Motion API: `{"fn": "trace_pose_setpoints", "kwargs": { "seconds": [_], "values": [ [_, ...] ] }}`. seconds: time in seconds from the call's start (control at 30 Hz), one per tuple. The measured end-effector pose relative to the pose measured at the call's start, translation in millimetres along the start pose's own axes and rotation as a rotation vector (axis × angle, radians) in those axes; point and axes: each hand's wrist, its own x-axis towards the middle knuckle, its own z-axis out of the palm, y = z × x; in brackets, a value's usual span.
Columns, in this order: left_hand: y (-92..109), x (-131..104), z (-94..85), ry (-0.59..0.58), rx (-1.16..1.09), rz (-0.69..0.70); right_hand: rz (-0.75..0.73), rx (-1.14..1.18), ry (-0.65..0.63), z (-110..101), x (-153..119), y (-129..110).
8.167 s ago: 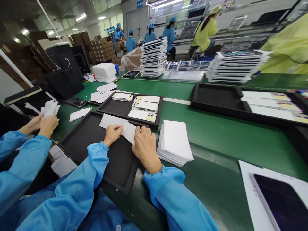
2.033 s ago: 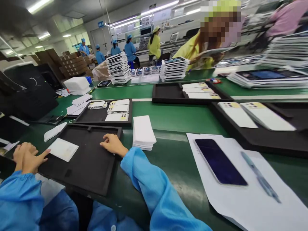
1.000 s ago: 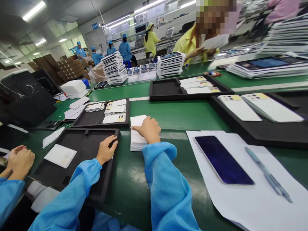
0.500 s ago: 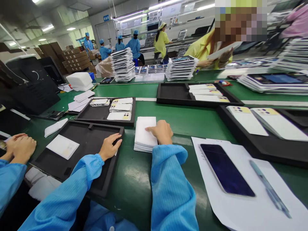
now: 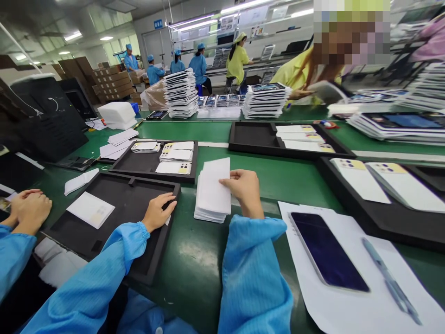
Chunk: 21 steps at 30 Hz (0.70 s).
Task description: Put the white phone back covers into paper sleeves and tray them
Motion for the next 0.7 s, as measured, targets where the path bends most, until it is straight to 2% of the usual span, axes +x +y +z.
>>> {"fn": "trace_pose_setpoints", "kwargs": {
  "seconds": [0.1, 0.2, 0.27, 0.37, 0.43, 0.47, 0.53, 0.6, 0.67, 0.7],
  "values": [
    [5, 3, -7.0, 0.097, -0.166, -0.042, -0.033, 0.291, -0.13, -2, -9, -10],
    [13, 7, -15.7, 0.113, -0.449, -0.193, -0.086, 0.329, -0.229, 7, -18, -21],
    [17, 8, -20.8, 0.017, -0.708, -0.313, -0.117, 0.321, -0.311, 21, -25, -27],
    [22, 7, -27.0, -0.214, -1.034, -0.468, -0.183, 0.29, -0.415, 48, -37, -33],
    [22, 8, -31.0, -0.3, -1.105, -0.559, -0.249, 0.245, -0.436, 64, -45, -34],
    [21, 9, -33.3, -0.29, -1.107, -0.593, -0.282, 0.218, -0.428, 71, -48, -34],
    [16, 13, -38.3, -0.142, -1.1, -0.633, -0.341, 0.15, -0.371, 78, -50, -32],
    [8, 19, -44.0, 0.123, -1.11, -0.663, -0.39, 0.026, -0.275, 81, -45, -32],
    [1, 25, -49.5, 0.355, -1.117, -0.7, -0.45, -0.243, -0.209, 84, -32, -36],
    [-3, 28, -51.7, 0.427, -1.12, -0.715, -0.476, -0.399, -0.203, 88, -23, -40]
  ]
}}
